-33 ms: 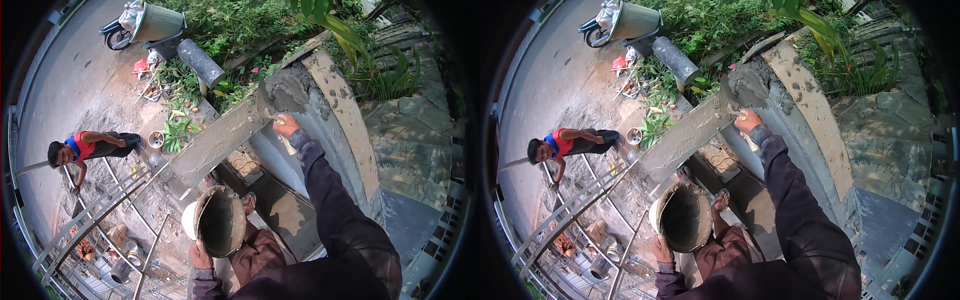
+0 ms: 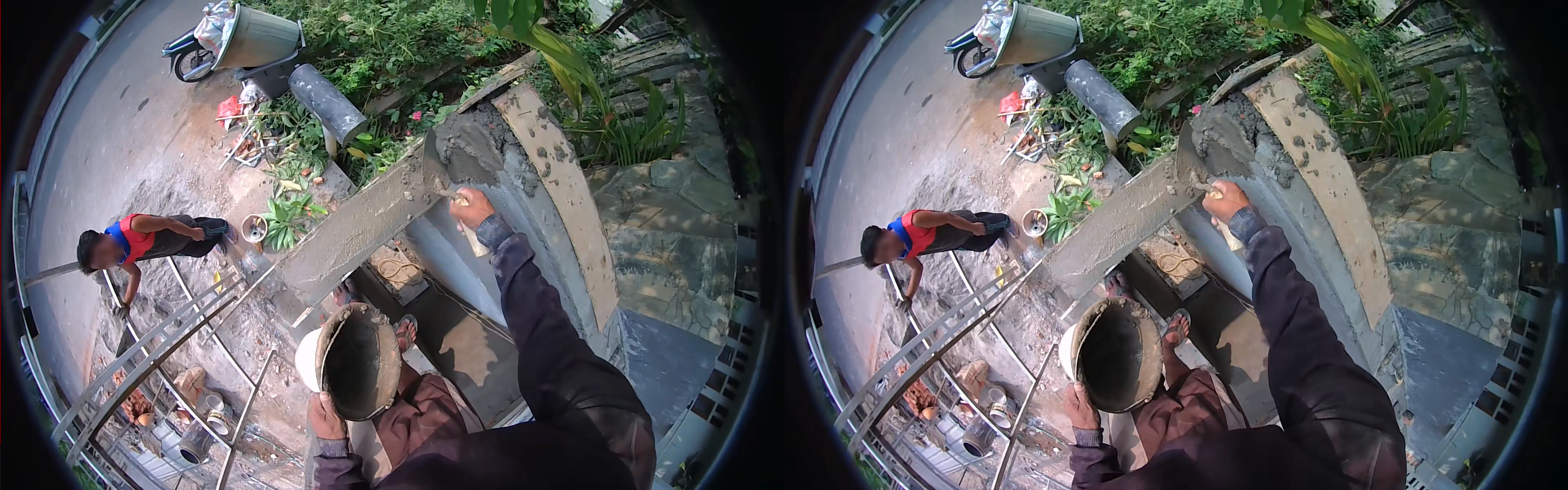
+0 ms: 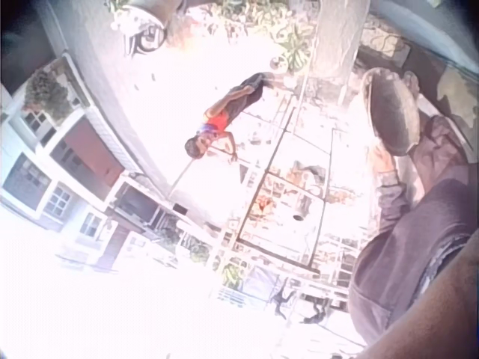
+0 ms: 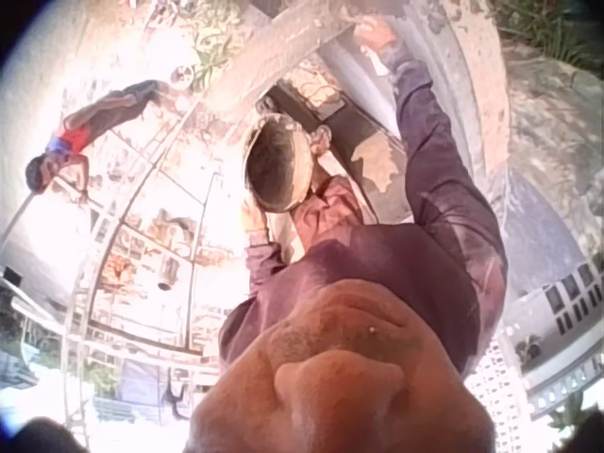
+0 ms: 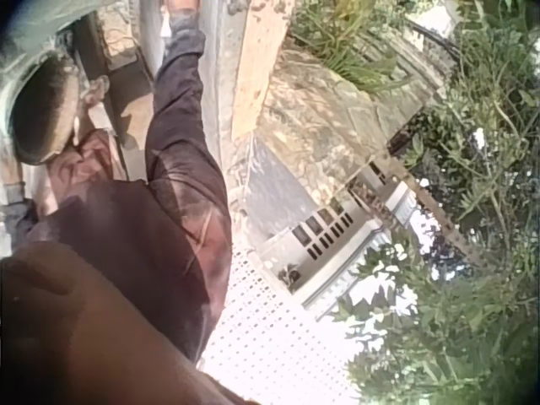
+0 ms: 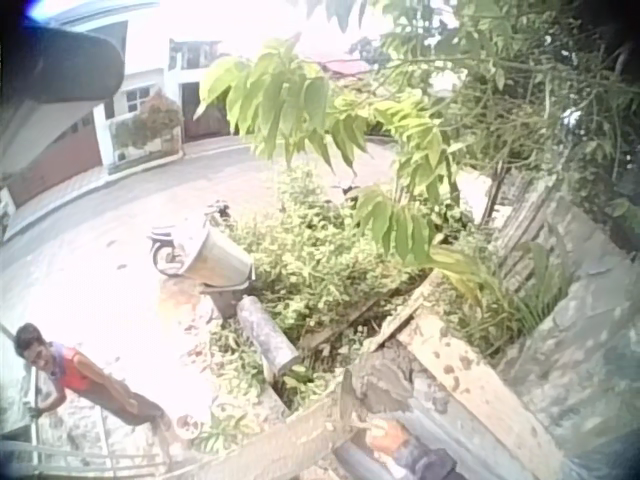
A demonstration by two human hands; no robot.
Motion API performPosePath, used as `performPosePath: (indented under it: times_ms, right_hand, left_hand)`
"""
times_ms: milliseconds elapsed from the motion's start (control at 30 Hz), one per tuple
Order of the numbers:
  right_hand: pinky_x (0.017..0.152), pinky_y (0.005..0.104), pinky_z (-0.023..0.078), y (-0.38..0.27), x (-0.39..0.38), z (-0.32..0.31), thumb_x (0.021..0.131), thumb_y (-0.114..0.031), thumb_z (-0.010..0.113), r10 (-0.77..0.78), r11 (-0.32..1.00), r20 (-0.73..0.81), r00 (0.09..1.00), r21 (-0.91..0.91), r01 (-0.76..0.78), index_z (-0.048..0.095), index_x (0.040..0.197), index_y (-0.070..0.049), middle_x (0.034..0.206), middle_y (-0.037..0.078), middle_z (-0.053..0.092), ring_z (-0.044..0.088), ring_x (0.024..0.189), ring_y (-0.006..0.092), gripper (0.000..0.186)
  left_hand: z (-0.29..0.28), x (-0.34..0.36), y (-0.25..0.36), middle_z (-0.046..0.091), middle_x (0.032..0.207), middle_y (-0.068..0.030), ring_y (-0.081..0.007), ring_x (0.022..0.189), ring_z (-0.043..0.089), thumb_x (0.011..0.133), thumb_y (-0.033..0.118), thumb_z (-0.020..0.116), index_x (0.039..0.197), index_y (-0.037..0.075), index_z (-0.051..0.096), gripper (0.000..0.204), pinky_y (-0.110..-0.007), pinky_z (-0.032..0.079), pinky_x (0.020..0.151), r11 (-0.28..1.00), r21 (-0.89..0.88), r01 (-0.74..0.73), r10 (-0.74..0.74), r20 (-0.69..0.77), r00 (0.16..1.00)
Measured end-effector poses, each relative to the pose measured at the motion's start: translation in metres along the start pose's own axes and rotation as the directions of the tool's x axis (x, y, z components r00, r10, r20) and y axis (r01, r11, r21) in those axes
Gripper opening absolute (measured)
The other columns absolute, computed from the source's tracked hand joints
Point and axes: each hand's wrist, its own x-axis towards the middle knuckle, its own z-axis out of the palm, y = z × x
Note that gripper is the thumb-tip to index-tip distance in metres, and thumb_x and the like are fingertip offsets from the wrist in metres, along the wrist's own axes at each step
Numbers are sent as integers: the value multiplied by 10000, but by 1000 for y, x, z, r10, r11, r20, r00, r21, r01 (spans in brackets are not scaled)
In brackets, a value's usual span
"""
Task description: Apply plaster and smooth a wall surface using a trowel and bucket.
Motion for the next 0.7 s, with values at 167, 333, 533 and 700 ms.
performPosePath:
  times_ms: [167, 333, 533, 700]
  right_hand:
    - [388, 277, 412, -4, -57, -20, 660, -129, 527, -140, 989, -63, 988, -61, 136, 503, 771, -24, 551, 45, 505, 509, 409, 128, 155]
    - [392, 278, 407, -6, -106, -36, 661, -103, 530, -89, 996, -117, 989, 4, 90, 502, 797, -19, 591, 58, 516, 515, 418, 139, 162]
    - [531, 403, 438, -7, -154, -18, 672, -158, 565, -457, 689, -343, 821, -720, 83, 513, 851, -26, 691, 153, 557, 557, 611, 318, 228]
    - [572, 411, 437, -64, -157, 12, 686, -175, 577, -442, 570, -39, 896, -784, 247, 511, 911, -31, 763, 159, 564, 552, 646, 342, 275]
  left_hand:
    - [-1, -2, 1, 398, 585, -180, -307, 525, 377, 880, 252, 373, 709, -27, 420, 331, -377, 310, 511, 999, -22, -24, 24, -17, 1000]
    - [-1, -4, -4, 406, 591, -188, -314, 530, 390, 880, 254, 372, 708, -27, 422, 333, -381, 312, 509, 1000, -21, -15, 15, 1, 1000]
    - [0, -5, -14, 386, 564, -166, -273, 509, 365, 885, 273, 360, 707, -17, 416, 345, -367, 301, 494, 998, -43, 36, -37, -5, 999]
    - [-5, -2, -14, 360, 548, -129, -207, 503, 332, 890, 274, 351, 707, -10, 412, 344, -341, 286, 483, 997, -57, 43, -43, -7, 999]
